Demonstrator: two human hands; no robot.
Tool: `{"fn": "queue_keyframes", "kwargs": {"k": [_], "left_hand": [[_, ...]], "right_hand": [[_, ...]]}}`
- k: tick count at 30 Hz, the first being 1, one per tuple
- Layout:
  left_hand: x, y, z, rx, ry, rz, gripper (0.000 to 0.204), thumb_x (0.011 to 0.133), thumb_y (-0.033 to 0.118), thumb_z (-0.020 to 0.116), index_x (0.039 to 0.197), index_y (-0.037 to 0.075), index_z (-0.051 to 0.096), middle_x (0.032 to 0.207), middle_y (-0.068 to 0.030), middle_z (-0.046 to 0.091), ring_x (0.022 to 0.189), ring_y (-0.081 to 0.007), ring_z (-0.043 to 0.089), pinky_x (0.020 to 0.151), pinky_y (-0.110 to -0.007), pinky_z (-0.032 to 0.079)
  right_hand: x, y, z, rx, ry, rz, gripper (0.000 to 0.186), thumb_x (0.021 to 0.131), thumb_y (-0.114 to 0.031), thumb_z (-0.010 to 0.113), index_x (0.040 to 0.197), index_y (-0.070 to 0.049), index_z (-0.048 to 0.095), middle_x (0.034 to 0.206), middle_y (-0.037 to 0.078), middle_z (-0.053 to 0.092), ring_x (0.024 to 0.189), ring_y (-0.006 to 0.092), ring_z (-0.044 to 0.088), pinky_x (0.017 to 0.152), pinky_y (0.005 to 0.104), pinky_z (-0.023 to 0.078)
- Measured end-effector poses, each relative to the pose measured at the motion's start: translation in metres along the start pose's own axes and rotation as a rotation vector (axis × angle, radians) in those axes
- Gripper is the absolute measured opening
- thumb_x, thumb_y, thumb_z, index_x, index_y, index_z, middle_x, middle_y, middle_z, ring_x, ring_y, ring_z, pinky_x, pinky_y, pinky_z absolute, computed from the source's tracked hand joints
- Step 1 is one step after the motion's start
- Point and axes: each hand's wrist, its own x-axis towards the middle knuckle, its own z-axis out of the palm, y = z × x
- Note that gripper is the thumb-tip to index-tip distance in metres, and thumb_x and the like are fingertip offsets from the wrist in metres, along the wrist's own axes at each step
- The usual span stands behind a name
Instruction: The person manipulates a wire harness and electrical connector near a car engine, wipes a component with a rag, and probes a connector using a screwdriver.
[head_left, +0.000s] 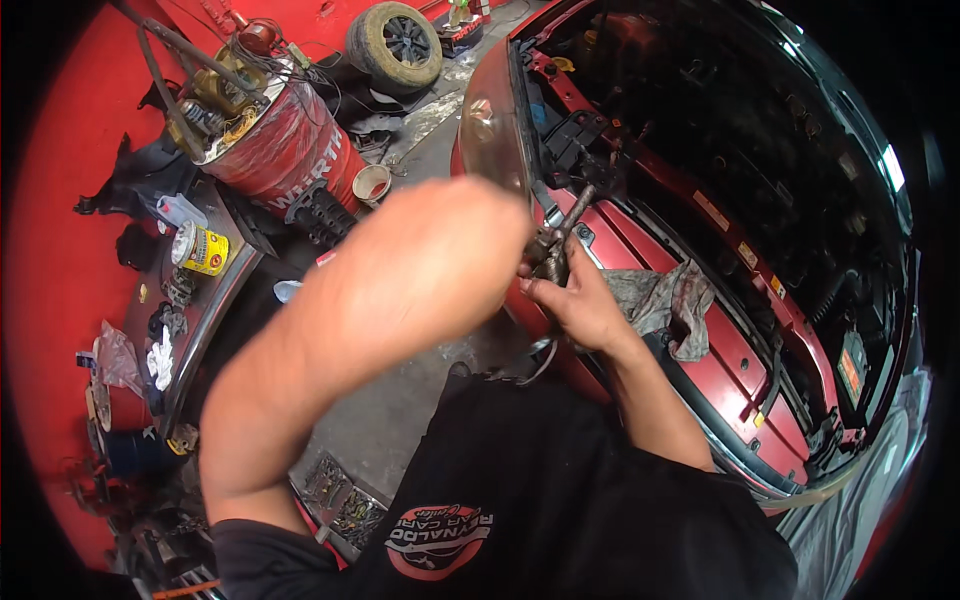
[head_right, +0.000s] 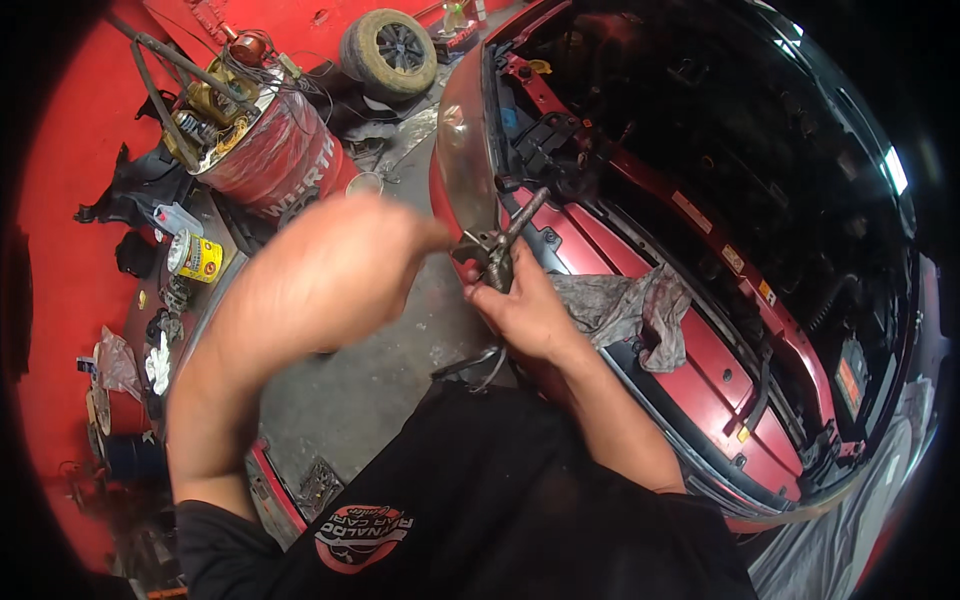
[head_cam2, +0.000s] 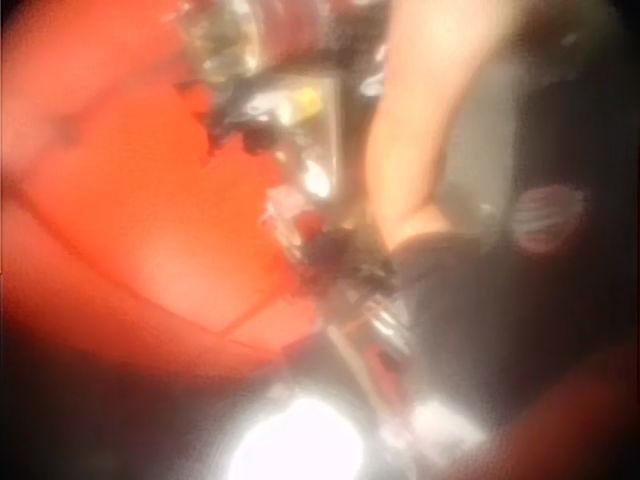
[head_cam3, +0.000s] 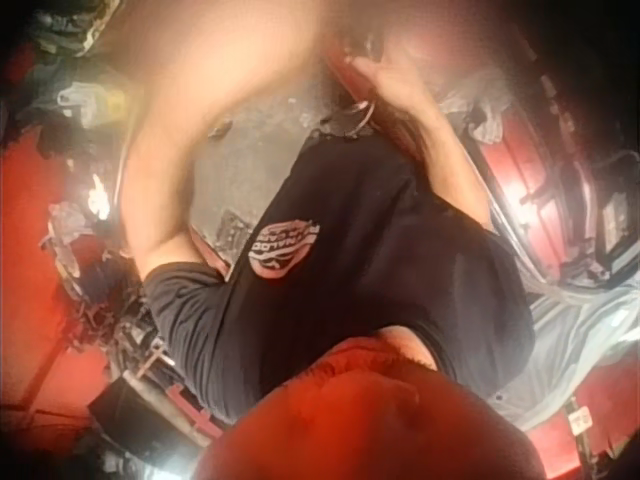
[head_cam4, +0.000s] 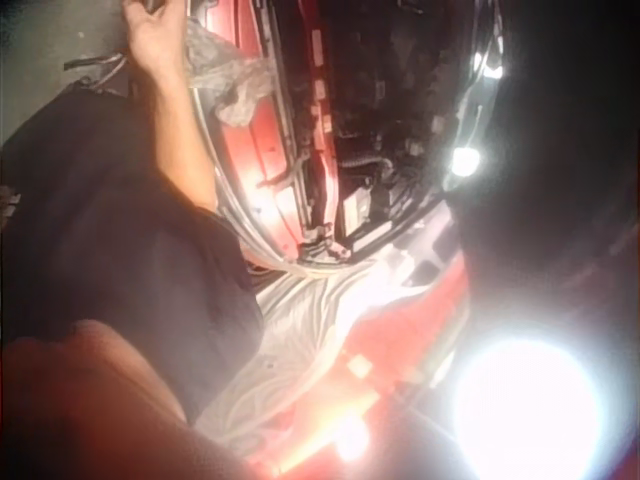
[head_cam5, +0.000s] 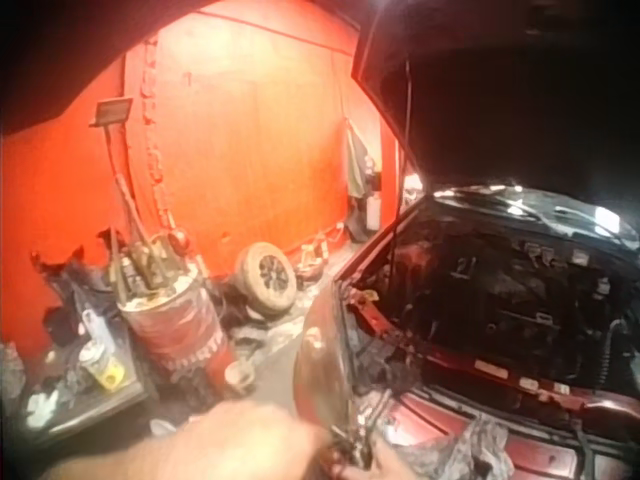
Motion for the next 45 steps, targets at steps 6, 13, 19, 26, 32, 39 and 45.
{"fn": "queue_keyframes", "kwargs": {"k": [6,13,19,26,32,39,45], "left_hand": [[-0.054,0.028,0.078,-0.432,0.326,-0.470,0.028,0.085,0.004,0.061,0.113,0.004,0.065,0.068,-0.0170,0.063,0.063,-0.0347,0.063,0.061,-0.043,0.050],[-0.012,0.025,0.107,-0.530,0.523,-0.288,0.059,0.081,0.012,0.074,0.136,0.007,0.053,0.077,-0.0100,0.060,0.067,-0.0199,0.057,0.070,-0.034,0.050],[0.024,0.000,0.136,-0.846,0.415,-0.202,0.052,0.081,0.014,0.076,0.128,0.004,0.057,0.091,-0.0116,0.069,0.082,-0.0175,0.066,0.078,-0.033,0.052],[0.035,0.009,0.141,-1.207,0.380,-0.341,0.025,0.087,0.002,0.068,0.110,-0.003,0.061,0.082,-0.0046,0.067,0.077,-0.0089,0.062,0.071,-0.025,0.051],[0.040,0.010,0.146,-1.282,0.407,-0.350,0.022,0.088,0.001,0.067,0.108,-0.005,0.061,0.081,-0.0051,0.067,0.072,-0.0100,0.062,0.068,-0.025,0.051],[0.037,-0.001,0.158,-1.393,0.425,-0.370,0.021,0.089,0.002,0.066,0.107,-0.006,0.061,0.082,-0.0068,0.067,0.071,-0.0101,0.061,0.066,-0.025,0.050],[0.031,0.004,0.169,-1.074,0.579,-0.395,0.022,0.086,0.007,0.070,0.105,-0.003,0.064,0.086,-0.0083,0.066,0.075,-0.0148,0.063,0.068,-0.029,0.050]], "right_hand": [[-0.011,0.005,0.002,-0.182,0.310,-0.109,0.051,0.092,-0.020,0.064,0.130,0.008,0.043,0.112,0.017,0.061,0.102,0.0214,0.061,0.089,0.0342,0.048],[-0.022,-0.003,0.006,-0.509,0.297,-0.148,0.050,0.101,-0.026,0.048,0.136,0.008,0.040,0.106,0.026,0.065,0.095,0.0340,0.067,0.083,0.0405,0.051],[-0.028,-0.023,-0.017,-0.788,0.086,-0.140,0.049,0.100,-0.030,0.052,0.132,0.005,0.044,0.101,0.023,0.067,0.097,0.0352,0.066,0.085,0.0435,0.049],[-0.038,-0.035,-0.010,-0.500,0.223,0.048,0.039,0.096,-0.027,0.063,0.118,0.005,0.060,0.095,0.017,0.071,0.089,0.0188,0.068,0.080,0.0338,0.051],[-0.043,-0.027,-0.014,-0.571,0.246,-0.051,0.032,0.099,-0.024,0.057,0.116,0.002,0.064,0.091,0.016,0.071,0.085,0.0187,0.068,0.077,0.0347,0.051],[-0.036,-0.025,-0.014,-0.655,0.218,-0.119,0.030,0.101,-0.021,0.048,0.108,0.004,0.063,0.081,0.023,0.065,0.075,0.0326,0.065,0.070,0.0411,0.048],[-0.029,-0.018,-0.011,-0.681,0.256,-0.099,0.026,0.100,-0.017,0.049,0.102,0.005,0.062,0.077,0.025,0.062,0.073,0.0395,0.062,0.066,0.0433,0.046]]}}
